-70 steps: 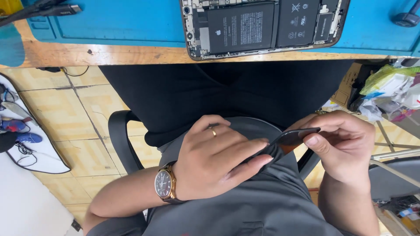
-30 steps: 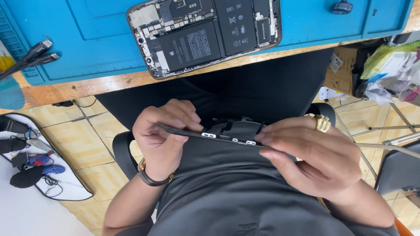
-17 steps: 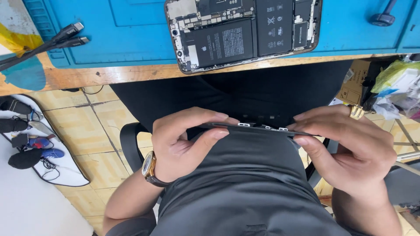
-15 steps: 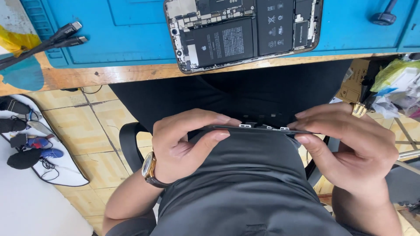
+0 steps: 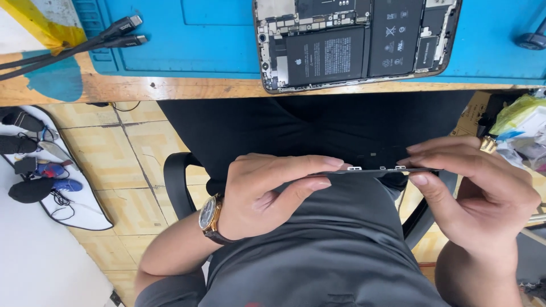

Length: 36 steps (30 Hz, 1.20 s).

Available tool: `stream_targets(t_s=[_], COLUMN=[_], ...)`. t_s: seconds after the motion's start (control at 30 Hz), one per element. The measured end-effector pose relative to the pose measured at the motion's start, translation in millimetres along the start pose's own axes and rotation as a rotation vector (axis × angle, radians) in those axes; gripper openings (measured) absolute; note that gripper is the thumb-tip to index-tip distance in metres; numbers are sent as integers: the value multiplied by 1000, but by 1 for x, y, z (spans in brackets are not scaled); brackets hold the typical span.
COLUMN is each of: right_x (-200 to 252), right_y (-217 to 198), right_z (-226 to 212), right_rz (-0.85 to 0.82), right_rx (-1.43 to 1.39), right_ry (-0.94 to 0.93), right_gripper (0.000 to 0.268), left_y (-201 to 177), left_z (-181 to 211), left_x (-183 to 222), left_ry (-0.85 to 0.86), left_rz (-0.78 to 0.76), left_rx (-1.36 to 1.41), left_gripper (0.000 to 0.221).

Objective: Disassembling a smartphone by prying off the screen and disconnecting internal ribbon cables.

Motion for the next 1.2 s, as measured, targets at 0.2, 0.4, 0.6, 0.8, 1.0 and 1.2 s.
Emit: stream_targets(t_s=[0.2,0.4,0.6,0.8,1.0,1.2], right_x=[-2,12,14,10,7,13], right_y=[-3,2,23,29,28,24], right_z=[-4,7,3,1,-2,6], right_rz=[-25,49,38,90,101,143], right_rx=[41,296,764,781,762,732], right_ry=[-50,-278,-524,-517,-539,-565], right_gripper=[10,22,50,42,34,20], left_y=[0,2,9,11,13,9], left_z=[3,5,5,8,8,14], left_x=[-2,-6,-2,-1,1,-6], left_ry=[9,-141,-200,-155,-97,-157], left_rz=[-7,46,68,31,-13,-59], left_rx=[72,170,119,163,178,313], left_gripper=[12,14,16,20,21,29])
Point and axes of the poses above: each hand's wrist, its own x-axis away from the middle knuckle, its own y-axis out of the palm, z = x × y, the point moved 1 cm from there along -x, towards the middle knuckle, and after that the axes turned 2 degrees about -z, right-handed, at the moved point
